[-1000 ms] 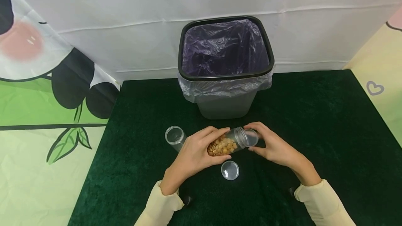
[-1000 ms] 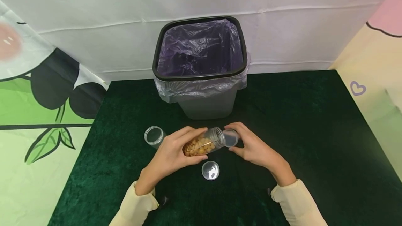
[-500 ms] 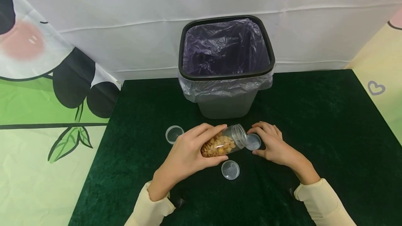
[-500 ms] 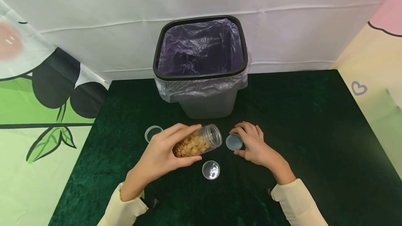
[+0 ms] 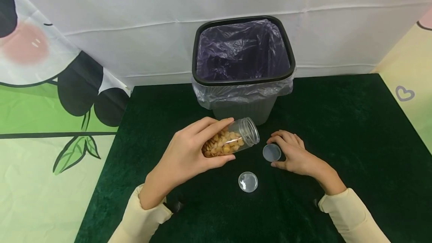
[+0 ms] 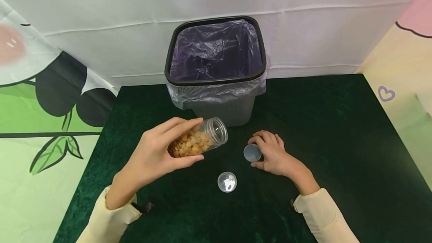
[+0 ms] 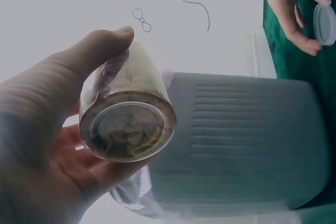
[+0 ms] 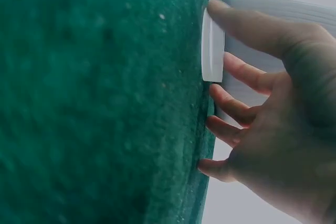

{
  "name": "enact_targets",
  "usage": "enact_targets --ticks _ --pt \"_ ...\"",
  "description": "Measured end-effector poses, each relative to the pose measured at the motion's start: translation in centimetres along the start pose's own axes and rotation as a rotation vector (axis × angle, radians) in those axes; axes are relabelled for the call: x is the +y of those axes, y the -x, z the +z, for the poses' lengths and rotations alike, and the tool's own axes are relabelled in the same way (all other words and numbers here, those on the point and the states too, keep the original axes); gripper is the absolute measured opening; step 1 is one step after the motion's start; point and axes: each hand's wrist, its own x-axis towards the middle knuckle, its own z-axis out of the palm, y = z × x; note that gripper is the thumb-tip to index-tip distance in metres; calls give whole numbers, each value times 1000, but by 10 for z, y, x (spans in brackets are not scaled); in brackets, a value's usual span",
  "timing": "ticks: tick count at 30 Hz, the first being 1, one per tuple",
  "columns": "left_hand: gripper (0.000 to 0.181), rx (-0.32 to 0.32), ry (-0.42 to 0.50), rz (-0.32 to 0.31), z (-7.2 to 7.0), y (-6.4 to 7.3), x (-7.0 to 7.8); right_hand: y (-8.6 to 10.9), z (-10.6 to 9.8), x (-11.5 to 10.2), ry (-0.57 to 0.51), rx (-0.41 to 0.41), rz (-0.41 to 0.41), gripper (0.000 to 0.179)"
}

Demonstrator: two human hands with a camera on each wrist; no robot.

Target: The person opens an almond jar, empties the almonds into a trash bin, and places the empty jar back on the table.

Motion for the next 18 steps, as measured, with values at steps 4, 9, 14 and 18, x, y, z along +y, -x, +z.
enact_targets --ticks 4,9,14,18 --pt "75 18 -6 13 -12 -7 0 -1 -10 -1 -24 -3 20 53" --pt "74 35 56 15 -26 -17 -1 -5 -35 -7 -106 70 57 35" --pt "74 56 48 41 -41 -31 -4 -6 -70 -19 -163 185 125 25" --pt "74 69 29 56 -54 -42 -5 -8 -100 -32 -240 309 157 25"
